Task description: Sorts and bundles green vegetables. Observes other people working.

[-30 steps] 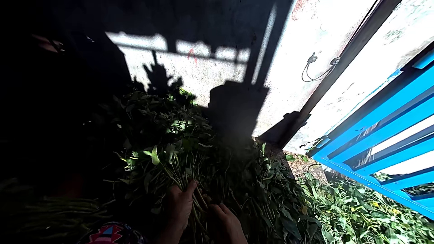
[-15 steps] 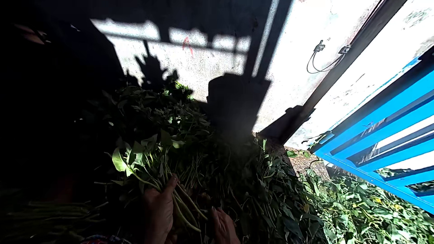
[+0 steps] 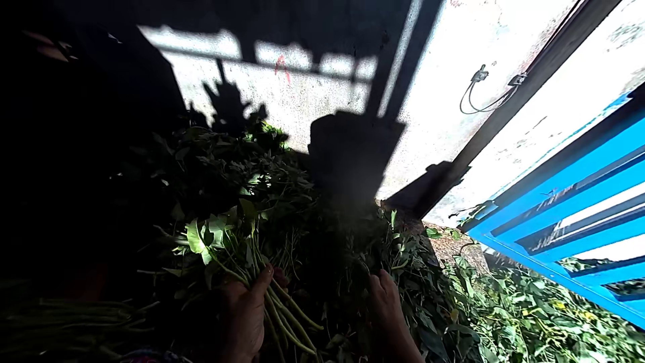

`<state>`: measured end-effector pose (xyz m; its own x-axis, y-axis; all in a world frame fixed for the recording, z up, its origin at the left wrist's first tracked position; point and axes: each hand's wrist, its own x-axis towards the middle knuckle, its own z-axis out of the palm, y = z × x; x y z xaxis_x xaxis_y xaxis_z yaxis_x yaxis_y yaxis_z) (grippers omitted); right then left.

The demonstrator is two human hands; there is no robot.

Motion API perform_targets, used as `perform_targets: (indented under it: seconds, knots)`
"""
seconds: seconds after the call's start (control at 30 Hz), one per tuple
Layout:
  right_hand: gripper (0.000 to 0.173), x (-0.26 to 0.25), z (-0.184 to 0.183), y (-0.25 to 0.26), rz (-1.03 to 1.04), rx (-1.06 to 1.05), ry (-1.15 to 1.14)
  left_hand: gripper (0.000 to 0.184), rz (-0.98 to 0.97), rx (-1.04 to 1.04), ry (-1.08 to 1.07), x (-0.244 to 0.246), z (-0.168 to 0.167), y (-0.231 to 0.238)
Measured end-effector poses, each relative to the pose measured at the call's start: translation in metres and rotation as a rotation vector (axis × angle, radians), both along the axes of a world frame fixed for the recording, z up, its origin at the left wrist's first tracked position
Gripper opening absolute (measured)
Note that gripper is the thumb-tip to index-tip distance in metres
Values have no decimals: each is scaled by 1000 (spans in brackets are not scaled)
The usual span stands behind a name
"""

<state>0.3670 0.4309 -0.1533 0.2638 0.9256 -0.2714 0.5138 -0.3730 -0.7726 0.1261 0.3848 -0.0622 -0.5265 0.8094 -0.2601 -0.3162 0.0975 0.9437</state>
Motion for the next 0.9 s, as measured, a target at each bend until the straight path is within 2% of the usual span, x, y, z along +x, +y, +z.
perform_targets:
  seconds: [0.07,0.17,0.27,0.33,0.53,0.73,0.83,0.87,0.9]
  knots:
    - [30,12,-2,-18,-114,162,118,11,-26,-1,-14,2,0,-2]
    - [30,34,-15,-39,-35,8,271,11,-41,-15,-45,5,-1,-5]
    - [26,24,24,-67,-145,217,653,14,-33,-29,-68,5,-4,-7]
    - [26,20,45,-82,-140,297,852,16,-39,-50,-96,6,-2,-8]
    - [27,21,7,-98,43,51,905,13,-122,-60,-113,11,0,-10]
    - [26,-16,-7,-112,207,132,1031,12,-123,-56,-98,12,-6,-10]
    - [24,-29,-16,-114,91,71,1255,12,-66,-56,-100,8,-9,-7]
    - [22,-30,-23,-112,28,-13,1248,12,-40,-58,-97,7,-9,-6]
    - [20,-30,-32,-110,-14,-112,1133,12,-22,-60,-93,6,-9,-6]
